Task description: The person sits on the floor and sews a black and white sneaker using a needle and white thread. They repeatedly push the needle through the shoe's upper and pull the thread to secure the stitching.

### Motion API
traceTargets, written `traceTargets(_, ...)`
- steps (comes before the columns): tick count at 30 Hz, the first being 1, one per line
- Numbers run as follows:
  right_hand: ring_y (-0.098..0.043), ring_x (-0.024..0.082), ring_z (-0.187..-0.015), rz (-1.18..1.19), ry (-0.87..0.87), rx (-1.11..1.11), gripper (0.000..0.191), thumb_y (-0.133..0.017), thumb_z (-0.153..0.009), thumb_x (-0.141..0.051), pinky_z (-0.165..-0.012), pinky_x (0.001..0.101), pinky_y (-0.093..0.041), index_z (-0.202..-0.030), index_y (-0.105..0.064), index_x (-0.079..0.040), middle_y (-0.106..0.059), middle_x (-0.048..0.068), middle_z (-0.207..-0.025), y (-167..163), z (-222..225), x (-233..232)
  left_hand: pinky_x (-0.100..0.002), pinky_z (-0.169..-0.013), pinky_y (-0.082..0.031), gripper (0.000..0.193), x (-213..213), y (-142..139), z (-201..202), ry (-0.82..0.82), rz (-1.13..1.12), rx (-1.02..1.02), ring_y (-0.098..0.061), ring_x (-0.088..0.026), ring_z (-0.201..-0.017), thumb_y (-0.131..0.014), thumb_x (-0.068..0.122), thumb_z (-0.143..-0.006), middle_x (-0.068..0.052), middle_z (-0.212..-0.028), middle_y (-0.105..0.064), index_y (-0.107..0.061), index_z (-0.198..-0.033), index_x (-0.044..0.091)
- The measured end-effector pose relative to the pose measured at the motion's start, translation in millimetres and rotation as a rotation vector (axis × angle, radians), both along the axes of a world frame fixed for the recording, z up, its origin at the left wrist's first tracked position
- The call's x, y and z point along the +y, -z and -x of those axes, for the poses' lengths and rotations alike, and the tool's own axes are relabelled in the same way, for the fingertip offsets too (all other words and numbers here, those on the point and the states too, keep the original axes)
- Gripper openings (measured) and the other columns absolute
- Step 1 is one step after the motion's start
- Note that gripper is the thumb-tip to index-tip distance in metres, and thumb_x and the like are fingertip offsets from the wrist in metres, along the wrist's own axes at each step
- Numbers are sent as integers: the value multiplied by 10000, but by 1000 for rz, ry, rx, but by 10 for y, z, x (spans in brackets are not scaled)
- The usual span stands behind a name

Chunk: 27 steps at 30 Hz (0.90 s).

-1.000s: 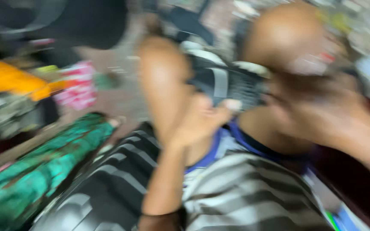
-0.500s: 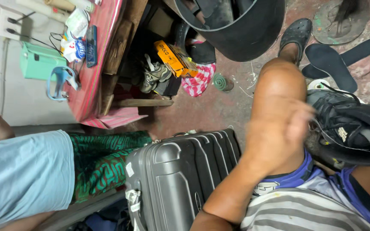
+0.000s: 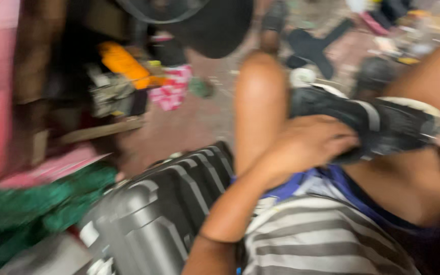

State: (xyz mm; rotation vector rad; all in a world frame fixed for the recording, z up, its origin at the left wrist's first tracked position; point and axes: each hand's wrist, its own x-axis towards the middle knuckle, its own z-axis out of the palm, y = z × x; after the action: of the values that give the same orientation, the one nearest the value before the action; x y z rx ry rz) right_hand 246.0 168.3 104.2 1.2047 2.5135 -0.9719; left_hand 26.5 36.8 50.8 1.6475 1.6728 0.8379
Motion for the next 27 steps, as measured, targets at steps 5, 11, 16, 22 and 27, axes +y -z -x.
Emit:
traceTargets(5, -676, 197, -582, -57, 65, -2, 221, -725, -867, -213, -546, 348, -535, -1051, -720, -90, -746, 33, -751, 79, -442, 114, -272, -720, -472, 150, -495, -85, 231, -61, -97, -693, -569, -179, -847, -606, 192, -1028, -101, -1058, -609, -603, -1087, 54)
traceTargets(11, -732, 263, -698, -148, -26, 254, 211, -731, -845, -185, -612, 365, -548, -1012, -677, -68, -735, 89, -829, -94, -253, 141, -195, -547, -374, 170, -477, -88, 130, -581, 53, -1201, -454, -78, -585, -582, 183, -1094, -84, -812, -592, -596, -994, 46)
traceTargets(16, -709, 243, -622, -87, 36, 161, 188, -734, -849, -174, -552, 343, -528, -999, -688, -70, -739, 69, -809, -73, -269, 126, -268, -578, -499, 235, -413, -299, 33, -304, 105, -539, -565, -126, -579, -495, 183, -1052, -80, -1058, -704, -651, -1137, 30)
traceTargets(22, -688, 220, -611, -149, -24, 75, 128, -750, -893, -188, -575, 339, -520, -923, -703, -72, -713, 68, -768, -37, -283, 107, -527, -776, -493, 205, -53, -73, -132, 122, 13, -31, -658, -421, -866, -548, 152, -981, -213, -909, -687, -662, -896, 5)
traceTargets(27, -692, 191, -616, -148, 7, 98, 131, -740, -912, -206, -574, 331, -524, -940, -709, -81, -707, 60, -739, 10, -327, 102, -535, -801, -499, 258, 158, 75, -4, 196, 65, -22, -663, -413, -879, -577, 207, -967, -206, -879, -688, -682, -827, 17)
